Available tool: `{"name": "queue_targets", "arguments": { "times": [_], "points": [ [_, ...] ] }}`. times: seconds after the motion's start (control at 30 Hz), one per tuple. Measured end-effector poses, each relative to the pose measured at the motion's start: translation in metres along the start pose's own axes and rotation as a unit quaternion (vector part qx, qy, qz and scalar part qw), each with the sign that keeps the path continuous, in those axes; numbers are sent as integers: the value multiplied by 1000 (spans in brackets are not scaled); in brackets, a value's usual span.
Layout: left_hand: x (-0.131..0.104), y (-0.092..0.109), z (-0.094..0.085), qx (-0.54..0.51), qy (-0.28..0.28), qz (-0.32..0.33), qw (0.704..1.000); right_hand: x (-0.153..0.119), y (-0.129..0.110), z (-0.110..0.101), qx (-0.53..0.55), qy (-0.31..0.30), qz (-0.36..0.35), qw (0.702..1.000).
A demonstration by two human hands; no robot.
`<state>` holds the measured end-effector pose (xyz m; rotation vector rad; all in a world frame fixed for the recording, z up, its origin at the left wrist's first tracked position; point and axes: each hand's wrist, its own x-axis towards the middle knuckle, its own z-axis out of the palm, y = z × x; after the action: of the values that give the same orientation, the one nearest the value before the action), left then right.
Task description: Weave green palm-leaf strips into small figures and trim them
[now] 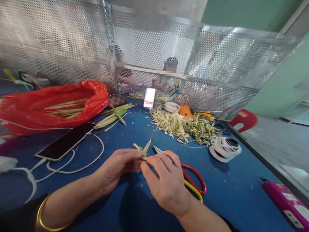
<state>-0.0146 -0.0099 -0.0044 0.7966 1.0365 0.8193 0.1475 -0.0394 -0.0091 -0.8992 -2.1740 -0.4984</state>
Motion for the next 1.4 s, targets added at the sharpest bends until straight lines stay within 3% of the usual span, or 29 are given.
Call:
{"name": "queue_targets", "arguments": {
  "times": [0.07, 0.17, 0.27, 0.37, 0.77, 1.17, 1.4],
  "points": [
    [-1, 0, 1, 24, -7, 10, 1000, 0, 2, 1, 10, 14, 21, 1000],
    [-4, 1, 4, 93, -37, 31, 995, 0, 9, 3, 62, 28, 111, 992],
    [-7, 2, 6, 140, -73, 21, 987, 1, 16, 5, 140, -1, 148, 979],
    [-7, 4, 7, 159, -92, -3, 983, 2, 19, 5, 196, -24, 131, 972],
    [-5, 4, 2, 155, -124, -46, 979, 5, 20, -1, 231, -78, 157, 957],
    [-2, -1, 1, 167, -123, -24, 978, 6, 19, 1, 214, -103, 128, 963],
    [-2, 1, -1, 206, -151, 0, 967, 8, 21, -6, 199, -147, 57, 967]
  ]
}}
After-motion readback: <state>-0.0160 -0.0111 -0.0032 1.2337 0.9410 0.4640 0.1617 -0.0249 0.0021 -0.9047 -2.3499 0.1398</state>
